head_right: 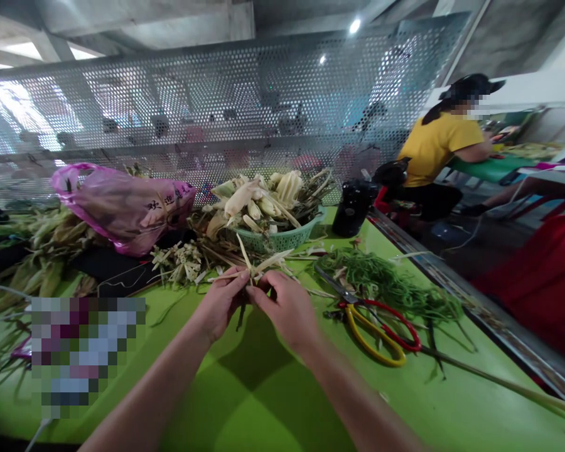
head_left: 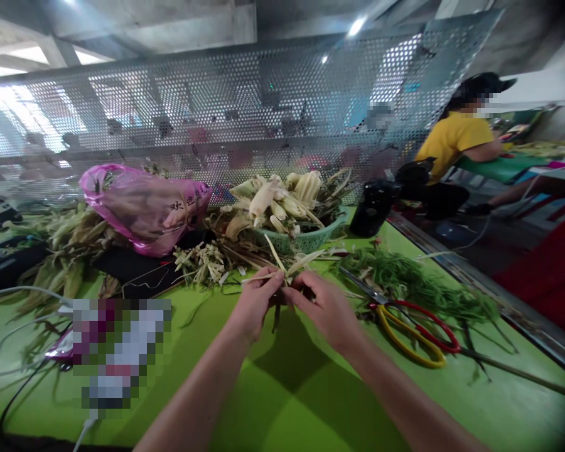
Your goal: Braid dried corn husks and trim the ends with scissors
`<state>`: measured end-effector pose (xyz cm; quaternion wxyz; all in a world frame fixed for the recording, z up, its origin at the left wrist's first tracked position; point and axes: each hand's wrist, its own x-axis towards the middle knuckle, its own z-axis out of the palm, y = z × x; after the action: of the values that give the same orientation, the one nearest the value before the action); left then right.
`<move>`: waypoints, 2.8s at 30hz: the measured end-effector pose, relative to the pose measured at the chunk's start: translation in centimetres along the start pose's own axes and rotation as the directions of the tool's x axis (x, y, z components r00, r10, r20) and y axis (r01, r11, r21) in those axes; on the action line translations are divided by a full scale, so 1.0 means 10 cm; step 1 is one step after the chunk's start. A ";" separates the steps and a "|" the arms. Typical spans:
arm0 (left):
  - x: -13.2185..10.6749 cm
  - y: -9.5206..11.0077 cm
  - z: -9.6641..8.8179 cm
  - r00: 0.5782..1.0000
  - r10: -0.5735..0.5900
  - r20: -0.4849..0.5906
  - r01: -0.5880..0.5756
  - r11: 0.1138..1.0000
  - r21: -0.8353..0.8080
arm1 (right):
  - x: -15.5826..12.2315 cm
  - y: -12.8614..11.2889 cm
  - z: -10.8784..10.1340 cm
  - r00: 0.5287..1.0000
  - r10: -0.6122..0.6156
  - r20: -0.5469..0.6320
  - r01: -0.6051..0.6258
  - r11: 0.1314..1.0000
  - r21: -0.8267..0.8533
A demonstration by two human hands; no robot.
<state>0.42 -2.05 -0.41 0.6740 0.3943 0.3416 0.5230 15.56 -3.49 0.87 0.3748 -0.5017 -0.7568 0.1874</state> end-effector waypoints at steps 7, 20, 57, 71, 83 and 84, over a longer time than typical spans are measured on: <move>0.00 0.00 0.03 0.997 -0.035 -0.066 0.036 0.999 0.021 | 0.05 0.03 0.03 0.997 -0.072 0.024 0.073 0.996 -0.046; -0.02 0.05 0.01 0.999 -0.035 0.016 0.034 0.999 0.019 | 0.06 0.05 -0.04 0.999 -0.015 0.047 0.010 0.995 0.104; -0.08 -0.01 0.13 0.953 0.079 0.292 -0.200 0.888 0.413 | 0.11 0.13 -0.03 0.925 0.377 -0.043 -0.252 0.696 0.672; -0.10 -0.01 0.11 0.994 0.042 0.097 -0.061 0.979 0.196 | 0.09 0.03 0.01 0.946 0.294 0.138 -0.285 0.547 0.787; -0.02 0.23 -0.04 0.974 0.223 0.034 -0.212 0.855 0.474 | 0.09 0.08 -0.06 0.934 0.341 0.109 -0.317 0.644 0.696; -0.01 0.22 -0.05 0.969 0.237 0.072 -0.238 0.809 0.537 | 0.09 0.07 -0.06 0.933 0.340 0.118 -0.323 0.645 0.693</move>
<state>-1.00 -1.76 1.30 0.4647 0.6084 0.4229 0.4847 16.24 -2.42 1.12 0.5046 -0.4533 -0.5191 0.5200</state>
